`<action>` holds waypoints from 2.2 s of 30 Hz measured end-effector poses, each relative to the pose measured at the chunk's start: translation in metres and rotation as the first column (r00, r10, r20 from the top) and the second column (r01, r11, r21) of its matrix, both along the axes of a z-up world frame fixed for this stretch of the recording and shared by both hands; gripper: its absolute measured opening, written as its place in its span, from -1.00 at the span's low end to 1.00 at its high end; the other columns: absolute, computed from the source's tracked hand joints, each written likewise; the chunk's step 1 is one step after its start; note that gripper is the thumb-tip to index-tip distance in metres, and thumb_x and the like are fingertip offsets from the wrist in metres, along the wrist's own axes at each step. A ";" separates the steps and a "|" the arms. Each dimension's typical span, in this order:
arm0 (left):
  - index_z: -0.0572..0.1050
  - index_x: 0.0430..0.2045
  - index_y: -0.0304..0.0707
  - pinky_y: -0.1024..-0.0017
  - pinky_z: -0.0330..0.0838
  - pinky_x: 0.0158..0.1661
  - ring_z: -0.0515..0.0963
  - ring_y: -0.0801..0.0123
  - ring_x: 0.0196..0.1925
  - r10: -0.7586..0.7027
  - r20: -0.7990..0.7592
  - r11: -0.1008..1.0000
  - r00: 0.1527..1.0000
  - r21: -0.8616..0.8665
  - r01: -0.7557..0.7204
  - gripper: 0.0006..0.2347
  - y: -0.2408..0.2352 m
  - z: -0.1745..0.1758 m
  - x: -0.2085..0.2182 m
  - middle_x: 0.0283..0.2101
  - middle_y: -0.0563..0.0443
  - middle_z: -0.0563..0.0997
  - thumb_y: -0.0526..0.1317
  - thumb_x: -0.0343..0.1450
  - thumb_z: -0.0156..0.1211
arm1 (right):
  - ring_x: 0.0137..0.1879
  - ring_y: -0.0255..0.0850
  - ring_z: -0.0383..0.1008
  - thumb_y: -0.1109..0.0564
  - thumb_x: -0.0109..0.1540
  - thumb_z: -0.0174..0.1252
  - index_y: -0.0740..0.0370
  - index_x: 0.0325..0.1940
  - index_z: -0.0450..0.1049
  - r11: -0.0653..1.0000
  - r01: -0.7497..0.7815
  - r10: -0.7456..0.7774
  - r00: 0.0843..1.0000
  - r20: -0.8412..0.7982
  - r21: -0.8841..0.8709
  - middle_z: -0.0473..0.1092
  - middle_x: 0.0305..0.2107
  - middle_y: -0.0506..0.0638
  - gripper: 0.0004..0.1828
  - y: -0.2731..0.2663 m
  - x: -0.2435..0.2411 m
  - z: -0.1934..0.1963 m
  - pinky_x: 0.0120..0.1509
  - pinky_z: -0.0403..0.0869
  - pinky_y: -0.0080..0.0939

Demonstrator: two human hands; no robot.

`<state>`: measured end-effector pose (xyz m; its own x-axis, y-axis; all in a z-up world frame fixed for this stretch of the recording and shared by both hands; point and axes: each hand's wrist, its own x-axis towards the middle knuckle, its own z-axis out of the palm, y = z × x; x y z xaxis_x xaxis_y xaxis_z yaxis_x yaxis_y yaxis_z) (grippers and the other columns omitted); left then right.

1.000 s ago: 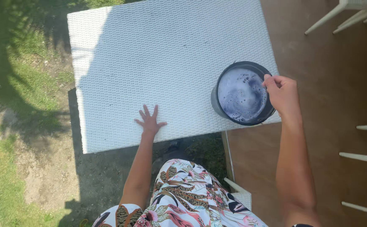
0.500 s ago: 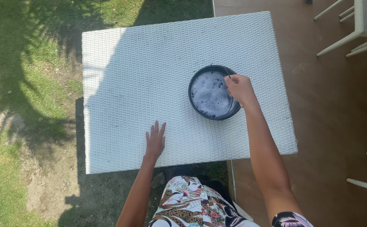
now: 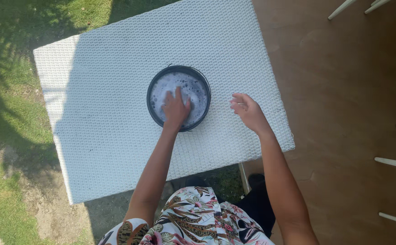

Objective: The person scrubs a white wicker table with a brush and soapy water, then moves a chair and the table to different positions on the patio. They continue scrubbing the table surface with the brush and bucket of soapy water.

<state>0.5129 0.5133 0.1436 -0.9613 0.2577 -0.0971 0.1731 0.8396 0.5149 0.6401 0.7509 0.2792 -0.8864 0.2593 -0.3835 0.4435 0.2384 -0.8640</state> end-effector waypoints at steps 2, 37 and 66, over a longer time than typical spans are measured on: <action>0.12 0.39 -0.07 -0.37 0.14 0.14 0.22 -0.48 0.34 0.035 0.155 0.996 0.987 -0.087 -0.022 -0.30 0.015 -0.029 -0.019 0.36 -0.58 0.08 0.09 0.39 0.33 | 0.16 -0.17 0.54 0.05 0.37 0.03 0.30 0.33 0.36 0.997 -0.019 0.019 1.000 0.001 -0.074 0.47 0.13 0.10 -0.53 0.059 0.050 -0.005 0.15 0.49 -0.17; 0.23 0.05 -0.19 -0.04 0.47 -0.06 0.62 -0.23 -0.04 0.967 -0.050 0.255 0.250 0.181 -0.950 -0.50 0.156 0.092 0.031 -0.06 -0.28 0.62 -0.19 0.34 0.42 | 0.06 -0.20 0.56 -0.04 0.32 0.11 0.24 0.23 0.46 0.762 -0.639 0.595 0.756 0.275 0.106 0.52 -0.01 0.05 -0.54 0.551 -0.126 0.056 0.17 0.47 -0.16; 0.17 0.23 -0.44 0.00 0.46 0.02 0.57 -0.22 0.14 0.862 -0.395 -0.348 -0.318 -0.005 -0.938 -0.41 0.220 0.053 -0.086 0.19 -0.40 0.50 -0.33 0.36 0.39 | 0.05 -0.18 0.56 0.00 0.39 0.01 0.29 0.27 0.43 0.317 -0.917 0.877 0.380 0.294 0.240 0.54 -0.01 0.08 -0.56 0.587 -0.824 0.038 0.09 0.51 -0.18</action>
<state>0.4270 0.7336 0.1961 0.0777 -0.9540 0.2896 -0.9150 0.0470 0.4006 -0.1837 1.3382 0.3175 -0.6200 -0.5567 -0.5528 -0.1515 0.7763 -0.6119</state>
